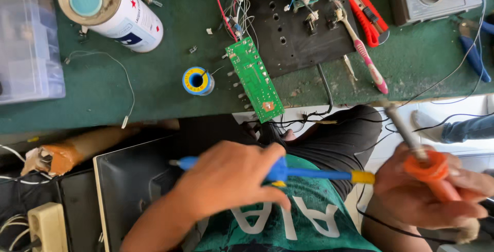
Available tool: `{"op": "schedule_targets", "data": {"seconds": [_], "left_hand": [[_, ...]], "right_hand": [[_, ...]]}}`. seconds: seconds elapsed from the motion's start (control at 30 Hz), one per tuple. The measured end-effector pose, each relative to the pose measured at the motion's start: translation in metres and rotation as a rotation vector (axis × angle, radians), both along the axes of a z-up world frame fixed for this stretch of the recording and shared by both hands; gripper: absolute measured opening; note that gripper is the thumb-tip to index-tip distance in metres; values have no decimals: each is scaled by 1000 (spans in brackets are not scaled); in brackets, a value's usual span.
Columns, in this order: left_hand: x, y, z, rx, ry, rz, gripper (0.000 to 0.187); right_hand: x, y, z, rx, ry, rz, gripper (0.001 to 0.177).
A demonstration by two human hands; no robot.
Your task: The person holds a green circuit board and uses a soldering iron to apply heat to various points on the board. They feed solder wire into the joints and use a blue and yellow desoldering pump to remove excess solder from the board.
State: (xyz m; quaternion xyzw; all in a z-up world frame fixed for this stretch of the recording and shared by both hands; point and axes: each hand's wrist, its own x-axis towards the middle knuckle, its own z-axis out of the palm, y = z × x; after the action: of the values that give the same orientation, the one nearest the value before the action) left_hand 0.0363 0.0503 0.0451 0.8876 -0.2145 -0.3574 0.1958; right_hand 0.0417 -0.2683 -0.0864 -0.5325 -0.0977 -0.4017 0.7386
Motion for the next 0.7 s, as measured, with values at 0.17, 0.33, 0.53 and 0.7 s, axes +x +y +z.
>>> {"op": "schedule_targets", "data": {"seconds": [0.17, 0.33, 0.53, 0.7], "left_hand": [[-24, -43, -44, -163, -203, -53, 91], [-28, -58, -58, -168, -473, -11, 89], [-13, -4, -55, -134, -151, -6, 82], [-29, 56, -77, -456, -603, 932, 56]], "right_hand": [[-10, 54, 24, -229, -76, 411, 44], [-17, 75, 16, -291, -151, 584, 43], [1, 42, 8, -140, 121, 248, 67], [2, 27, 11, -537, 148, -183, 37]]}}
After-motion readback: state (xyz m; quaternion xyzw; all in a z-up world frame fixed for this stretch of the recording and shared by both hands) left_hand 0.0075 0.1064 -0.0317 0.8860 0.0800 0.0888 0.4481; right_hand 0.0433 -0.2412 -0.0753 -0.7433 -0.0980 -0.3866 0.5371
